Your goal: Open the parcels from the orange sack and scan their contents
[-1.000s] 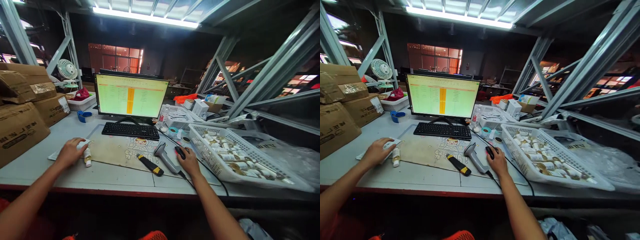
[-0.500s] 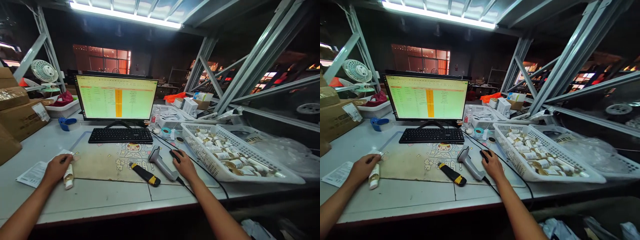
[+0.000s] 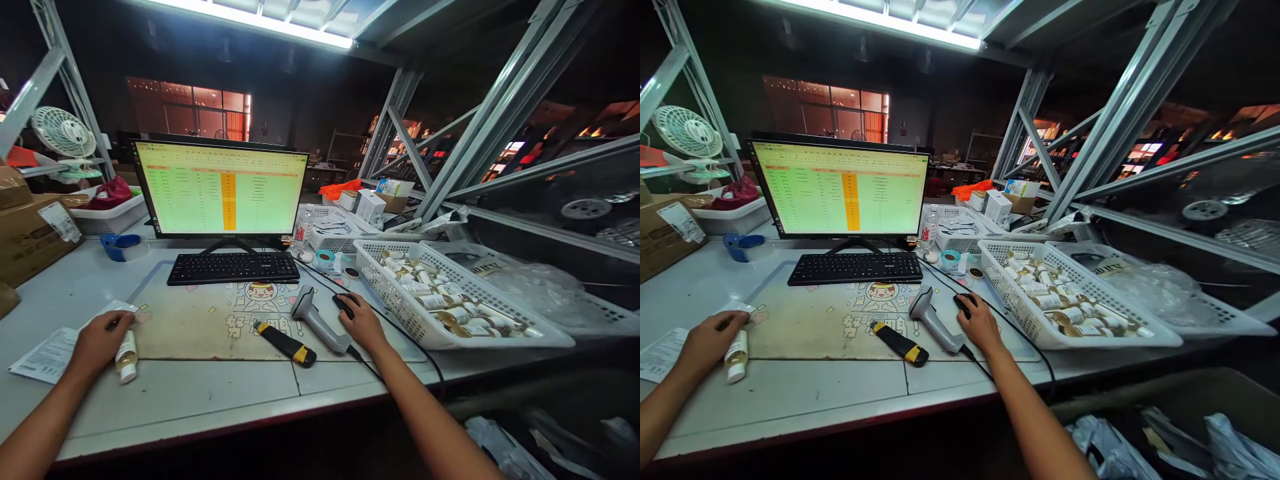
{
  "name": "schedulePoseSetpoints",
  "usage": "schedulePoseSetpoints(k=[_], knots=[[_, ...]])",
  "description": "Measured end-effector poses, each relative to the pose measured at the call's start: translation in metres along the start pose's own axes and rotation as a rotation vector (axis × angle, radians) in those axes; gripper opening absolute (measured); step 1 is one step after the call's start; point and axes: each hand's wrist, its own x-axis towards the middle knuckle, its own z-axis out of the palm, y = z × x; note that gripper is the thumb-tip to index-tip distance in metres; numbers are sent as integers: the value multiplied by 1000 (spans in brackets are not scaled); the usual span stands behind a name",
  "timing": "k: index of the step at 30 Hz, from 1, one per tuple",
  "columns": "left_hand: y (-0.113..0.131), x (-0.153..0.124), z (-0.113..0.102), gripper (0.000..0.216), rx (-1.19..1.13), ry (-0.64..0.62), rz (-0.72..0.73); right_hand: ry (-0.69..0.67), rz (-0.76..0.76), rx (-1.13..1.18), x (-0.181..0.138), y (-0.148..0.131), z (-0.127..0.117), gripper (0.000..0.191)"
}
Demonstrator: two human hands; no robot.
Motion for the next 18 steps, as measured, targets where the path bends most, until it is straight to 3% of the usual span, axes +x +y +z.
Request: schedulePoseSetpoints(k=[18], knots=[[1,0,1,55,-1,-1,-27,7,7,-6,-1,-2,-2,46]])
